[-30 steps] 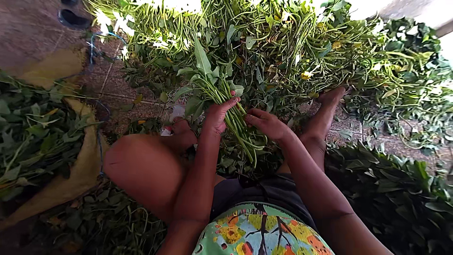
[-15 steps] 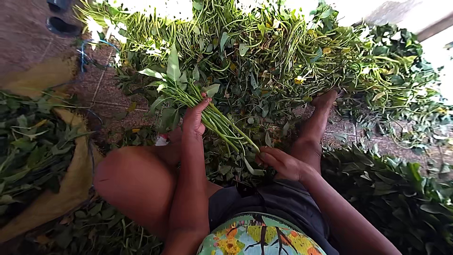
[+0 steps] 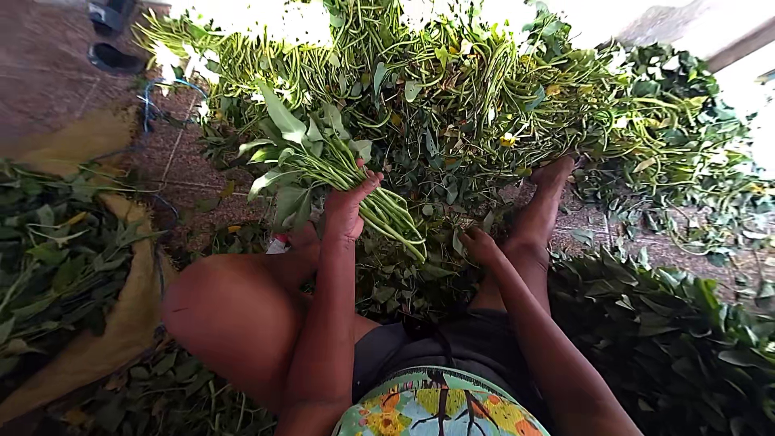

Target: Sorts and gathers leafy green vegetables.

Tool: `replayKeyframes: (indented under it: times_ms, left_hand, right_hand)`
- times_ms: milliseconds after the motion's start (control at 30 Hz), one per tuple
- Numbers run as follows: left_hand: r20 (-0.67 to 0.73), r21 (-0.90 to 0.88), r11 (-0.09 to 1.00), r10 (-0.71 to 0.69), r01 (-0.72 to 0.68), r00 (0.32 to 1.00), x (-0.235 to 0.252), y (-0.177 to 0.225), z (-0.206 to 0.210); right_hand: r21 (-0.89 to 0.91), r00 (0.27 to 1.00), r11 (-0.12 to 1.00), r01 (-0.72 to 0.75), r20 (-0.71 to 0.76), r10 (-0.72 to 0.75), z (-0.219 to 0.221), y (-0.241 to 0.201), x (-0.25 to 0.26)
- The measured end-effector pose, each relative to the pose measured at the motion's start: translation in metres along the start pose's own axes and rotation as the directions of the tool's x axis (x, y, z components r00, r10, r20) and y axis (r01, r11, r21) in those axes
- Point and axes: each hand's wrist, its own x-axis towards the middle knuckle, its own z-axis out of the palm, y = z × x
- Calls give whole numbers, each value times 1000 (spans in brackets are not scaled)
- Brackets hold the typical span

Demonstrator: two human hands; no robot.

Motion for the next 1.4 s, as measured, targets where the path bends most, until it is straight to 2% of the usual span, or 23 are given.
replayKeyframes:
  times_ms: [67, 167, 233, 300, 367, 467, 533, 567, 633, 667, 733, 767, 833, 900, 967, 1067, 1167, 1233, 1267, 1333, 1400]
  left_hand:
    - [101, 77, 995, 52, -60, 994, -7, -4, 6]
    - [227, 200, 974, 61, -108, 972, -12, -15, 19]
    - [305, 292, 950, 12, -106, 952, -17, -20, 26]
    - [336, 386, 922, -102, -38, 936, -23, -22, 32]
    - [400, 426, 905, -200, 12, 894, -24, -20, 41]
    - [471, 405, 912, -274, 71, 838, -34, -23, 42]
    - [478, 318, 940, -272, 124, 835, -35, -32, 44]
    - [471, 276, 950, -266, 146, 841, -33, -34, 45]
    - [434, 181, 970, -227, 162, 872, -27, -33, 47]
    - [404, 134, 978, -201, 159, 893, -23, -32, 46]
    - [337, 37, 993, -119, 113, 934, -15, -28, 40]
    - [294, -14, 996, -75, 83, 953, -12, -24, 36]
    - [189, -93, 995, -9, 27, 982, -6, -14, 28]
    - [101, -129, 991, 37, -24, 994, 0, -8, 20]
    - [46, -128, 990, 59, -52, 997, 4, -7, 15]
    - [34, -100, 994, 57, -54, 998, 11, -11, 14]
    - [54, -93, 996, 22, -17, 998, 14, -19, 20]
    - [72, -99, 995, -1, 8, 997, 16, -23, 26]
    - [82, -101, 995, -10, 19, 997, 16, -23, 29]
    - [92, -102, 994, -20, 29, 996, 14, -22, 33]
    - [99, -111, 994, -3, 14, 995, 13, -20, 33]
  right_hand:
    - [29, 978, 978, 206, 30, -206, -3, -23, -16]
    - [200, 869, 850, 488, -21, -494, -10, -72, -42]
    - [220, 767, 740, 636, -78, -637, -14, -106, -53]
    - [164, 676, 660, 733, -77, -732, -19, -136, -64]
    - [52, 651, 653, 756, 48, -757, -29, -166, -76]
    - [-163, 651, 635, 755, 300, -697, -29, -190, -86]
    - [-202, 673, 666, 718, 448, -589, -36, -200, -76]
    - [-167, 667, 685, 710, 473, -576, -44, -203, -65]
    - [-37, 684, 730, 683, 385, -620, -66, -207, -32]
    - [40, 734, 770, 637, 273, -621, -80, -211, -10]
    - [173, 856, 838, 517, -79, -511, -120, -220, 46]
    - [216, 864, 849, 482, -276, -421, -143, -223, 78]
    - [244, 789, 870, 428, -570, -228, -188, -221, 131]
    - [311, 705, 865, 393, -706, -67, -219, -218, 168]
    - [399, 698, 849, 347, -715, 51, -224, -220, 187]
    - [377, 781, 899, 223, -621, 67, -201, -234, 200]
    - [73, 760, 990, 123, -648, -47, -152, -247, 198]
    - [-75, 747, 995, 73, -656, -104, -134, -246, 193]
    - [-113, 748, 992, 61, -653, -121, -133, -242, 191]
    - [-71, 776, 994, 89, -621, -114, -151, -231, 184]
    - [2, 739, 980, 198, -657, -148, -185, -231, 165]
